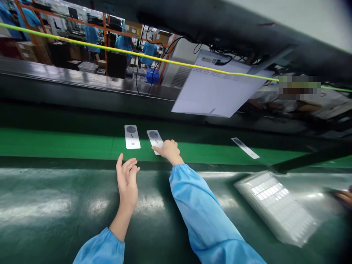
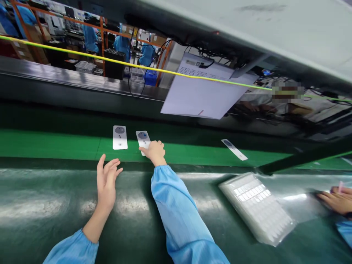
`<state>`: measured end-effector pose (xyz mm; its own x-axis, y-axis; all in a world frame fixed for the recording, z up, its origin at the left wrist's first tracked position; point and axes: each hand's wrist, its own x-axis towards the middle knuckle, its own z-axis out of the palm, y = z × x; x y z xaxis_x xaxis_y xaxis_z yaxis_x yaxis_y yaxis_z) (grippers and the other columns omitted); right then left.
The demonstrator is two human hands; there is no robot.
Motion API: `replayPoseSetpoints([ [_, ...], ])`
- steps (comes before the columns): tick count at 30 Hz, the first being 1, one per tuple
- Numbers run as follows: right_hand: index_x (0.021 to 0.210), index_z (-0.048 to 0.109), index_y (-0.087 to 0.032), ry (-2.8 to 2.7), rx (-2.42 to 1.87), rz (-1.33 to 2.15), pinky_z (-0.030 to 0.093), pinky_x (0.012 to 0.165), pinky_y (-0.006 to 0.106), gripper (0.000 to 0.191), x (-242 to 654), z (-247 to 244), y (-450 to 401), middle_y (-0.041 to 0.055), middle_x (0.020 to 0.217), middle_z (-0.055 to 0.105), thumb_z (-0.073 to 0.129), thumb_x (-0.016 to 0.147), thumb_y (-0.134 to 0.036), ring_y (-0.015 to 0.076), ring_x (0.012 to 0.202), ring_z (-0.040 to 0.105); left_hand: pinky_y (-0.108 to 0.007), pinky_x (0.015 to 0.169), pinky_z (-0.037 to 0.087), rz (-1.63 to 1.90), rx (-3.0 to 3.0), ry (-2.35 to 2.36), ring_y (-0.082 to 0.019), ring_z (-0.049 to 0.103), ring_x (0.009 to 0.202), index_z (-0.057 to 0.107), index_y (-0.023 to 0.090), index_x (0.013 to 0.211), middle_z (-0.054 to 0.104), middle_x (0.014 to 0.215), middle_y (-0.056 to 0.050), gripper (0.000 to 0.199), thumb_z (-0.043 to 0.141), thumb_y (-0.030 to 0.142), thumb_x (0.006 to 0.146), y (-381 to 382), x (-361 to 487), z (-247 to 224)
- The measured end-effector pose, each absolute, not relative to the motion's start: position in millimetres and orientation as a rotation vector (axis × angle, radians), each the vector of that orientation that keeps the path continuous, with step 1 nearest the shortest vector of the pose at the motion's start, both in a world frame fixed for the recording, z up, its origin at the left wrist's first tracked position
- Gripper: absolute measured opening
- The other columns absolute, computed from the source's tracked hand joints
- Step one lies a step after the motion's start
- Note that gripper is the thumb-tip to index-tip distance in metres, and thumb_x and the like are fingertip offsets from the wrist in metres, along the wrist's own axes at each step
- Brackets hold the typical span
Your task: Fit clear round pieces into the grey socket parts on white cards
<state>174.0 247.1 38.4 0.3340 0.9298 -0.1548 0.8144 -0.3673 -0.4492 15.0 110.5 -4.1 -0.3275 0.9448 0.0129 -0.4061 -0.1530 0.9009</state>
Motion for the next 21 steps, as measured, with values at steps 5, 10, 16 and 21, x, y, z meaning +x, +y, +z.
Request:
replayPoseSetpoints([
  [5,0.117,0.056,-0.011,-1.681,-2.037,0.801,0.053,0.075,0.028,0.024,177,54,221,0.0141,0.11,0.068,0.056,0.1,-0.029,0.0206,0.089,0.068,-0.038,0.108,0.048,1.624,0.678,1.032,-0.025,0.056,0.128,0.037,0.021,0.148,0.059,0.133,-0.014,0.079,0.078,0.043,0.083,113,13,-5],
  [10,0.112,0.051,-0.016,-1.76,-1.572,1.432,0.041,0.045,0.024,0.029,173,44,103,-0.0001,0.069,0.066,0.048,0.103,-0.043,0.0147,0.049,0.058,-0.029,0.085,0.056,1.397,0.533,0.827,-0.025,0.068,0.105,0.045,0.017,0.143,0.069,0.119,-0.014,0.087,0.087,0.045,0.072,115,14,-2],
  [16,0.119,0.066,-0.019,-1.834,-1.586,0.663,0.051,0.07,0.033,0.034,187,36,47,0.0077,0.103,0.075,0.047,0.105,-0.043,0.0214,0.081,0.071,-0.024,0.064,0.054,1.13,0.657,0.832,-0.017,0.067,0.07,0.053,0.014,0.131,0.073,0.09,-0.008,0.074,0.087,0.036,0.069,104,17,8],
  [21,0.116,0.07,-0.023,-1.989,-1.338,0.296,0.049,0.077,0.031,0.022,188,38,64,0.0034,0.106,0.075,0.052,0.104,-0.023,0.0185,0.091,0.071,-0.022,0.061,0.053,1.089,0.732,0.911,-0.015,0.064,0.067,0.055,0.015,0.122,0.07,0.083,-0.004,0.066,0.087,0.031,0.066,102,21,8],
])
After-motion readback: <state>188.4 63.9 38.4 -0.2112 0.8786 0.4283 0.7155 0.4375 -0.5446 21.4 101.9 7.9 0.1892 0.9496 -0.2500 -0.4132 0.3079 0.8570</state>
